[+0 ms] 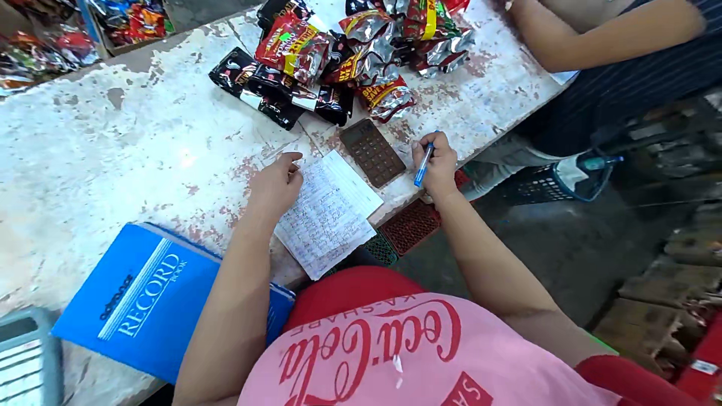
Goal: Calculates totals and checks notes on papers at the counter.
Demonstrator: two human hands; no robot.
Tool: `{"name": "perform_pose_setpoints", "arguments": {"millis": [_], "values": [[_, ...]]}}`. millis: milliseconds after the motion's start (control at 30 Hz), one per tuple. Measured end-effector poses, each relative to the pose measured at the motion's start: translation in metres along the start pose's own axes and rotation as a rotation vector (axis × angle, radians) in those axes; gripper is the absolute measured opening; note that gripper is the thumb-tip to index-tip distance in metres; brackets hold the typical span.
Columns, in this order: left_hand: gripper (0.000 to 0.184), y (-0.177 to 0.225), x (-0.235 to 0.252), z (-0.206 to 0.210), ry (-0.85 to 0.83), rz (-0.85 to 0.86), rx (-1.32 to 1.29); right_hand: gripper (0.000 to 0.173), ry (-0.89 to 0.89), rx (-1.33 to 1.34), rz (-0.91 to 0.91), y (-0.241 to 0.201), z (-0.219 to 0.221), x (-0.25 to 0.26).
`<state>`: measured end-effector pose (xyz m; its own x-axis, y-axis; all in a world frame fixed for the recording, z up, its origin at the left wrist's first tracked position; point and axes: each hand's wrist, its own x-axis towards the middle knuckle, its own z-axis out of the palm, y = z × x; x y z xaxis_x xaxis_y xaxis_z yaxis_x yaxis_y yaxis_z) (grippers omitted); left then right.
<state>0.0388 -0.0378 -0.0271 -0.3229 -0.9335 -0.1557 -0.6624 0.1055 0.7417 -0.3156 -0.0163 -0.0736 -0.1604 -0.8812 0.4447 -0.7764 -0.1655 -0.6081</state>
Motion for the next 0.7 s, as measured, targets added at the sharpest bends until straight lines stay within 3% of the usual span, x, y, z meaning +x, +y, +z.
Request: {"name": "perform_pose_setpoints", "arguments": {"millis": [500, 700], "values": [[0.037, -0.0089, 0.0027, 0.0045, 0.075, 0.046, 0.014, 0.025, -0.068, -0.107, -0.005, -0.0053, 0.0007, -0.0004], [0.037, -0.0053, -0.0020, 0.0017, 0.050, 0.056, 0.038, 0.025, -0.171, -0.108, -0.009, -0.0089, -0.0047, -0.0074]]}}
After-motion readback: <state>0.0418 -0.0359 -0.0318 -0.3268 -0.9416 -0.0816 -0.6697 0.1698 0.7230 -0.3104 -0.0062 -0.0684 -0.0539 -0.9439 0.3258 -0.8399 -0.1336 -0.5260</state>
